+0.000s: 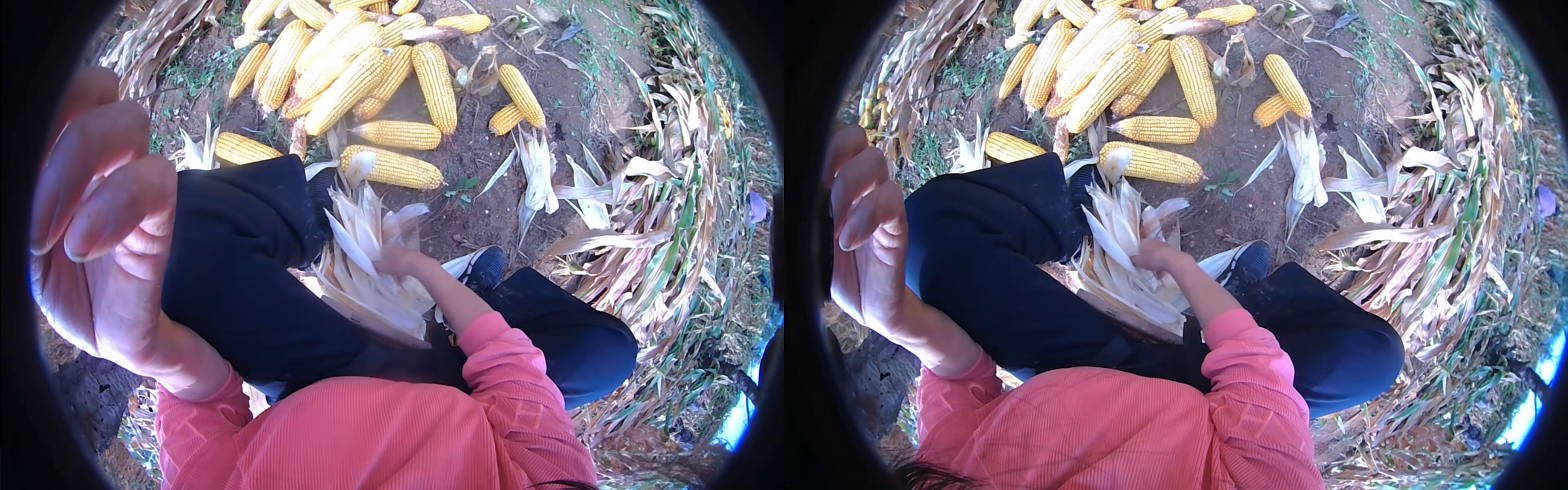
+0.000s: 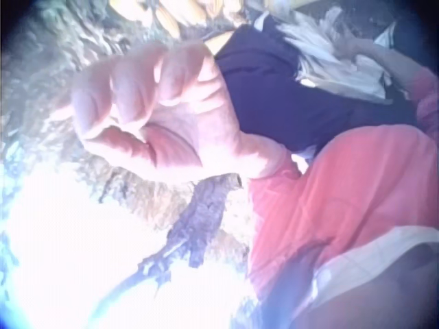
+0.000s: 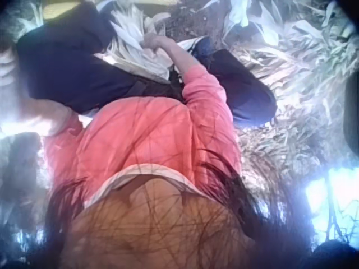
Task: The person sits on the ground in a cornfield and shucks corn cobs by hand, peeling back the husks and silk to reveal the kernels. The shucked cobs are placed in a growing pile on the ground.
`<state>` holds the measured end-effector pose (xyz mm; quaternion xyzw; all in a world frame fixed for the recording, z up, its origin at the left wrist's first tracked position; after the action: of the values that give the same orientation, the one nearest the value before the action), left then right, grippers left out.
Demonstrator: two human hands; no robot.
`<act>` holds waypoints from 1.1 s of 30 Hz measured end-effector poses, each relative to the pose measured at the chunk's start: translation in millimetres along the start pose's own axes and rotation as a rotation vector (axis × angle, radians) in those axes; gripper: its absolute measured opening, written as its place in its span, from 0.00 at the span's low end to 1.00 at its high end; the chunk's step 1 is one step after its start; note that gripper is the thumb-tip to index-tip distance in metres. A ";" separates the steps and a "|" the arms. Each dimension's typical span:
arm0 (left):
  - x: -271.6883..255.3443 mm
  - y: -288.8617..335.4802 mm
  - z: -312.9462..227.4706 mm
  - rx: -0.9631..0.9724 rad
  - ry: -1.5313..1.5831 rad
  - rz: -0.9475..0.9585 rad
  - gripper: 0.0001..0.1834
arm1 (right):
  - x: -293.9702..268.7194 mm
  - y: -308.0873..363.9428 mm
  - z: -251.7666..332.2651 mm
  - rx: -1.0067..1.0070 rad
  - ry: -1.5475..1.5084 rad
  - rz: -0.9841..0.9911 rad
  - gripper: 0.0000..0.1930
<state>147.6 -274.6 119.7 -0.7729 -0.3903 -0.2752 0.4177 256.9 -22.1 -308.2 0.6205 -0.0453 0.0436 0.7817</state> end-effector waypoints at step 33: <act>-17.5 -22.5 92.4 0.347 -0.296 -0.737 0.18 | -251.2 84.5 -272.5 0.423 -0.843 -1.198 0.38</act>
<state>128.5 -193.8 70.1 -0.5314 -0.7363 -0.2227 0.3549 1.7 259.5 -319.5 0.6398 0.0138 -0.6211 0.4525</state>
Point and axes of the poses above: each hand's wrist, its own y-axis away from the middle knuckle, its own x-axis out of the palm, z = x × y, the point moved 6 cm from there along -y, towards the middle knuckle, and after that the axes turned 14 degrees about x, right-handed, at the moved point
